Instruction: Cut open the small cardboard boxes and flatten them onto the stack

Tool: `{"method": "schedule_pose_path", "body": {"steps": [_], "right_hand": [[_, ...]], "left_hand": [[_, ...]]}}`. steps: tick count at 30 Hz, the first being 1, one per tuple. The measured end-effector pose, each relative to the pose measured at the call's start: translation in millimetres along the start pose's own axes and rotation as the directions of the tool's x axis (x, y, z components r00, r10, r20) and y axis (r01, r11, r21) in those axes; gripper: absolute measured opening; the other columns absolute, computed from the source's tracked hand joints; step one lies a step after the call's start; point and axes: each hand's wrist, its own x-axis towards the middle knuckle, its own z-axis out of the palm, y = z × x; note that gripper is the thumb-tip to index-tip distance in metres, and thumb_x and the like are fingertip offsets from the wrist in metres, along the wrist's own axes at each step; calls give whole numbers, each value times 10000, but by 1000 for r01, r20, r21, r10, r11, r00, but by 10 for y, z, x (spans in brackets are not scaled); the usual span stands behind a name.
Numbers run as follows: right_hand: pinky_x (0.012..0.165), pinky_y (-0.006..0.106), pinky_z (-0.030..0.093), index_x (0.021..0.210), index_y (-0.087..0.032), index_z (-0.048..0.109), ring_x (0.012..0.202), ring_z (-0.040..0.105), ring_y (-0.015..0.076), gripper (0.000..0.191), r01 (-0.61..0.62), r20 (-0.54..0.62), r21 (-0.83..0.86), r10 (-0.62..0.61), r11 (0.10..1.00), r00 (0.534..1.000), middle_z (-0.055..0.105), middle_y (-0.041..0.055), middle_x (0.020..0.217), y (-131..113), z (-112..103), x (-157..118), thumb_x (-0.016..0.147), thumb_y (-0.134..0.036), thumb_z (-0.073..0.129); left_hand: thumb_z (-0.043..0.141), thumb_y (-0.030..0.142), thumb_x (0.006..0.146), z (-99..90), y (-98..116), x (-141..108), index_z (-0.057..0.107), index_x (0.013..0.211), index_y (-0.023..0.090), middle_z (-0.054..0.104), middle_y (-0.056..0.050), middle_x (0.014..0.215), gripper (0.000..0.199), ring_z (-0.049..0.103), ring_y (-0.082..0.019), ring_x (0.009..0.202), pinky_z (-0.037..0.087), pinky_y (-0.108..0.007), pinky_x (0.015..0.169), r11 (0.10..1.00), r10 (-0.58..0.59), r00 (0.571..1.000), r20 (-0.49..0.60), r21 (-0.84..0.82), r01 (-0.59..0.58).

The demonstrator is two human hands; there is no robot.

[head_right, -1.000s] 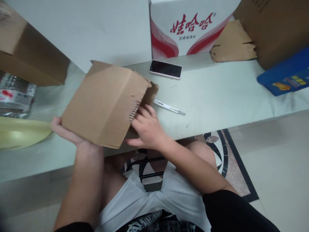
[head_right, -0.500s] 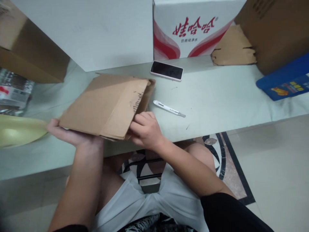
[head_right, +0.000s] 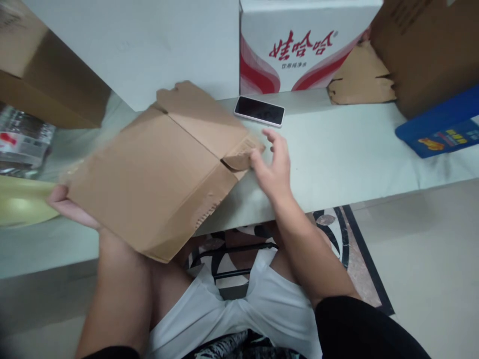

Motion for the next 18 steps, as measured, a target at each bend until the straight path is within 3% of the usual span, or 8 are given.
{"method": "schedule_pose_path", "body": {"steps": [2, 4, 6, 8, 11, 14, 16, 18], "right_hand": [[987, 475, 588, 1260, -269, 643, 1160, 712, 281, 508, -256, 148, 122, 237, 959, 960, 731, 104, 1300, 61, -163, 125, 852, -565, 709], [904, 441, 621, 1138, -254, 699, 994, 751, 264, 543, -497, 422, 211, 380, 841, 823, 786, 83, 1110, 71, -294, 191, 758, -631, 793], [839, 405, 635, 997, -230, 727, 896, 761, 253, 573, -650, 650, 216, 389, 728, 652, 798, 66, 963, 47, -360, 192, 635, -644, 888], [806, 380, 640, 949, -220, 730, 868, 766, 247, 608, -711, 742, 223, 357, 667, 568, 803, 59, 925, 17, -366, 149, 546, -618, 950], [816, 392, 647, 995, -218, 734, 874, 773, 255, 618, -729, 706, 289, 376, 621, 600, 813, 66, 949, 0, -342, 75, 540, -567, 965], [891, 473, 658, 1028, -226, 719, 958, 783, 305, 601, -674, 567, 399, 411, 621, 714, 813, 79, 1002, 34, -375, 68, 580, -566, 931], [950, 528, 652, 1034, -250, 698, 1076, 770, 338, 575, -588, 417, 502, 418, 634, 807, 804, 73, 1027, 66, -443, 102, 639, -631, 871], [982, 539, 645, 1036, -278, 687, 1194, 734, 338, 541, -475, 261, 600, 404, 643, 877, 795, 57, 1050, 87, -552, 133, 708, -695, 791]], "left_hand": [[577, 476, 759, -15, 31, -17, 402, 776, 239, 687, -5, 756, 295, 731, -268, 987, 586, -356, 841, 998, -35, 997, 73, -42, 39], [616, 482, 793, -15, 53, -50, 484, 791, 235, 726, -6, 783, 281, 733, -267, 1023, 589, -349, 840, 989, -141, 980, 139, -22, 145], [625, 481, 819, 2, 56, -84, 539, 796, 238, 740, -1, 783, 258, 735, -251, 1030, 589, -329, 837, 979, -193, 972, 134, -43, 200], [618, 515, 846, 30, 40, -112, 589, 819, 248, 755, -3, 806, 270, 732, -242, 1057, 588, -327, 878, 969, -223, 968, 113, -78, 233], [583, 659, 883, 58, 1, -133, 648, 906, 254, 778, -22, 893, 410, 704, -263, 1163, 561, -372, 1023, 962, -238, 962, 137, -102, 253], [534, 699, 919, 43, -8, -140, 692, 1068, 258, 788, -30, 1000, 492, 663, -274, 1245, 540, -390, 1070, 959, -242, 949, 203, -99, 266], [578, 705, 884, 15, 19, -144, 701, 1132, 279, 786, -37, 1117, 507, 670, -297, 1224, 574, -429, 1016, 927, -332, 901, 279, -79, 366], [660, 717, 807, -13, 67, -150, 711, 1138, 319, 764, -41, 1249, 520, 690, -332, 1177, 615, -481, 922, 872, -441, 817, 372, -39, 489]]}}
